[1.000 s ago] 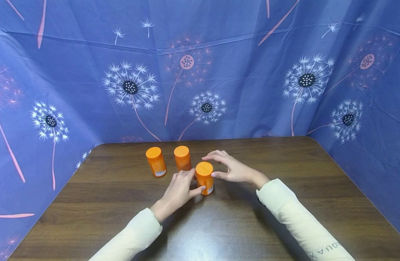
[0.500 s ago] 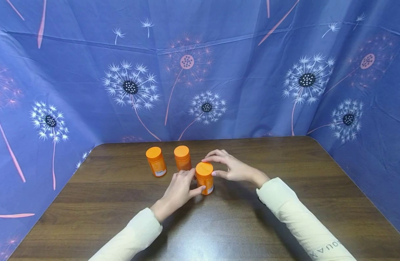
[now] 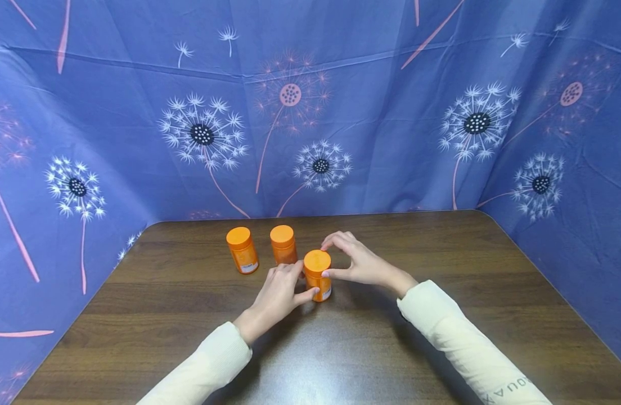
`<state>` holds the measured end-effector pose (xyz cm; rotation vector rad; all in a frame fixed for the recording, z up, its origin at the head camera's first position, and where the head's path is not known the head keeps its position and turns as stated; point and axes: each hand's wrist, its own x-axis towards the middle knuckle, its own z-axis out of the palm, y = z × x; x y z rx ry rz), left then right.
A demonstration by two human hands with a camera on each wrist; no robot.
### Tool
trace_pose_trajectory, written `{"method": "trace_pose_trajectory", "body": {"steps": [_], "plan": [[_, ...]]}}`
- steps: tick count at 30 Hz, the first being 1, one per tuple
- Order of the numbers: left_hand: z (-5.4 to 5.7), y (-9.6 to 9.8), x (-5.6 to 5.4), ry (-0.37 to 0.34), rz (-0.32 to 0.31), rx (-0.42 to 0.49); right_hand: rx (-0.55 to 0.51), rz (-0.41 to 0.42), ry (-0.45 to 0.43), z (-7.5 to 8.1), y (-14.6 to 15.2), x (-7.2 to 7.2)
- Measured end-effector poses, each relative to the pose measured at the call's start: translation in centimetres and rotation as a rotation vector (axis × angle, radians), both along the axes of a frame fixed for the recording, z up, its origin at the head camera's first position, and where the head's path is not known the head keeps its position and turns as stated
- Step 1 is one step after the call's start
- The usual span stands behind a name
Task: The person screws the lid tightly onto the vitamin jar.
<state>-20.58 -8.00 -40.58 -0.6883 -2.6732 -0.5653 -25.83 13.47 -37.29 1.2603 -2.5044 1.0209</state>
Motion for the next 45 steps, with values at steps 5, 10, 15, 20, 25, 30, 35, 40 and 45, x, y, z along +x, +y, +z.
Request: {"method": "trace_pose_trajectory", "body": {"steps": [5,10,15,20,25,30,35,40,45], "plan": [[0.1,0.0,0.0,0.008,0.000,0.003,-0.032,-0.046,0.005,-0.5,-0.4,0.2],[0.1,0.0,0.0,0.006,-0.001,0.005,-0.059,-0.070,0.018,-0.7,-0.5,0.3],[0.1,0.0,0.0,0.002,-0.003,0.009,-0.060,-0.078,0.012,-0.8,-0.5,0.4],[0.1,0.0,0.0,0.005,-0.007,0.009,-0.039,-0.068,-0.033,-0.6,-0.4,0.4],[0.0,0.0,0.0,0.006,-0.008,0.004,-0.007,0.015,-0.055,-0.3,0.0,0.3],[0.0,0.0,0.0,0.006,-0.010,0.003,0.023,0.103,-0.050,0.1,0.3,0.1],[-0.1,-0.1,0.1,0.003,-0.012,0.005,0.056,0.148,-0.067,0.3,0.5,-0.1],[-0.1,-0.1,0.1,0.004,-0.011,0.003,0.074,0.167,-0.077,0.6,0.6,-0.2],[-0.1,-0.1,0.0,0.007,-0.006,0.003,0.085,0.158,-0.085,0.7,0.7,-0.3]]}}
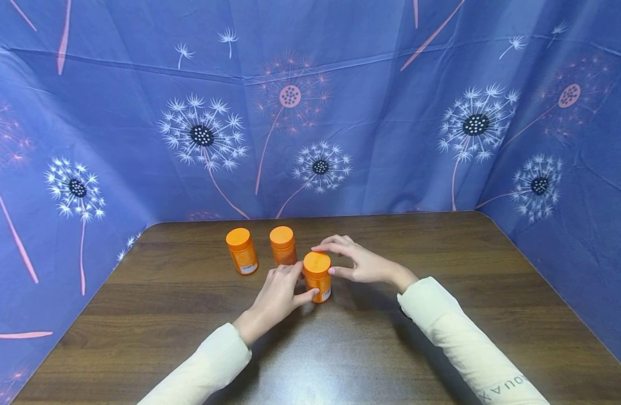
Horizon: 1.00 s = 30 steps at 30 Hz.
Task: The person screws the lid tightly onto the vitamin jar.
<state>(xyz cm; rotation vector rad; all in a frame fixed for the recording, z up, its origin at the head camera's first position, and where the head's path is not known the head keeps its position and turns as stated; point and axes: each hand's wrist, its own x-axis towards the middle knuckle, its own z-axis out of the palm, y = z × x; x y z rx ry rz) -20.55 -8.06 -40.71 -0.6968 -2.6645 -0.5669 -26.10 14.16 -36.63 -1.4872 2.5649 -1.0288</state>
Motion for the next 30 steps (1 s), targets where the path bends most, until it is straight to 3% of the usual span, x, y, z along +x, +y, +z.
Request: {"method": "trace_pose_trajectory", "body": {"steps": [16,30], "plan": [[0.0,0.0,0.0,-0.009,0.008,-0.002,-0.035,-0.130,0.038,-0.3,-0.3,0.2],[0.0,0.0,0.0,-0.013,0.003,0.006,-0.086,-0.148,0.085,-1.1,-0.5,0.3]]}}
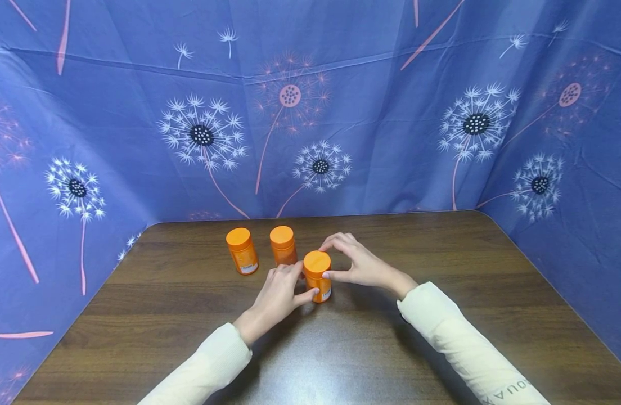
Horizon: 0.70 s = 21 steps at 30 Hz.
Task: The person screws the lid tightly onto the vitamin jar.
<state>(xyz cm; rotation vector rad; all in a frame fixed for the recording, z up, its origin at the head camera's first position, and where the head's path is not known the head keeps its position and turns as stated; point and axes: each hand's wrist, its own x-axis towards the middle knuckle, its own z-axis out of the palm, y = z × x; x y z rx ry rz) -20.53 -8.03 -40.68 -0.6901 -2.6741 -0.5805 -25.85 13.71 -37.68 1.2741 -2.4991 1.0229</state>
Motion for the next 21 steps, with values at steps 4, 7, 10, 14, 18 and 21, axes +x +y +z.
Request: {"method": "trace_pose_trajectory", "body": {"steps": [4,7,10,14,18,21], "plan": [[-0.01,0.01,-0.01,0.009,-0.003,0.000,0.016,-0.001,-0.028,0.26,-0.02,0.12],[-0.01,0.01,-0.04,0.015,-0.003,-0.004,0.036,0.001,-0.052,0.49,0.00,0.22],[0.00,0.02,-0.05,0.010,-0.001,-0.005,0.049,0.013,-0.047,0.63,-0.02,0.22],[0.03,0.02,-0.06,0.006,0.002,-0.005,0.052,0.027,-0.023,0.69,-0.07,0.21],[0.07,0.06,-0.02,0.007,0.003,-0.009,0.048,0.026,-0.027,0.66,-0.13,0.24],[0.10,0.10,0.02,0.006,0.000,-0.007,0.046,0.020,-0.033,0.60,-0.19,0.32]]}}
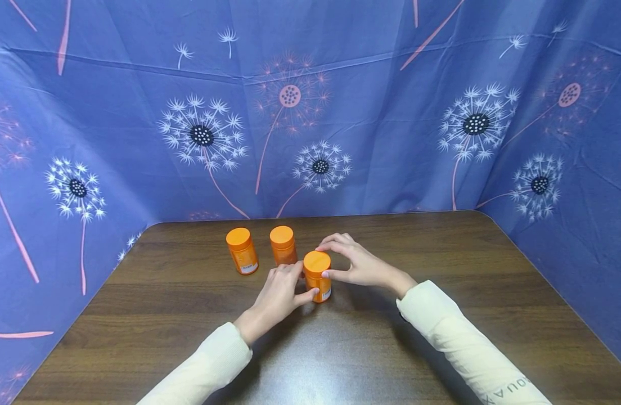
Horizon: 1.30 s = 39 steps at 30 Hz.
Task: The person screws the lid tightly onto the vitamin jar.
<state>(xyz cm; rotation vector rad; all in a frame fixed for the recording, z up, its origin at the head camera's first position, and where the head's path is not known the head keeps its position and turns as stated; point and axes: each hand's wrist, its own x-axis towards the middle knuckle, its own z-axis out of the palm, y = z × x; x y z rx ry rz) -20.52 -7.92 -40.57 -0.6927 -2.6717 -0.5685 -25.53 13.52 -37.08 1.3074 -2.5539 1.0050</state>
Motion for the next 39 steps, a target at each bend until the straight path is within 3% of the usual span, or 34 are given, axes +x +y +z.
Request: {"method": "trace_pose_trajectory", "body": {"steps": [14,28,39], "plan": [[0.06,0.34,0.09,0.027,0.004,0.019,-0.014,-0.017,0.061,0.01,-0.25,0.23],[-0.01,0.46,0.24,0.021,0.028,-0.001,-0.020,-0.031,0.031,0.06,-0.18,0.32],[-0.35,0.71,-0.17,0.060,0.050,-0.023,0.004,-0.066,0.005,-0.07,0.04,0.25]]}}
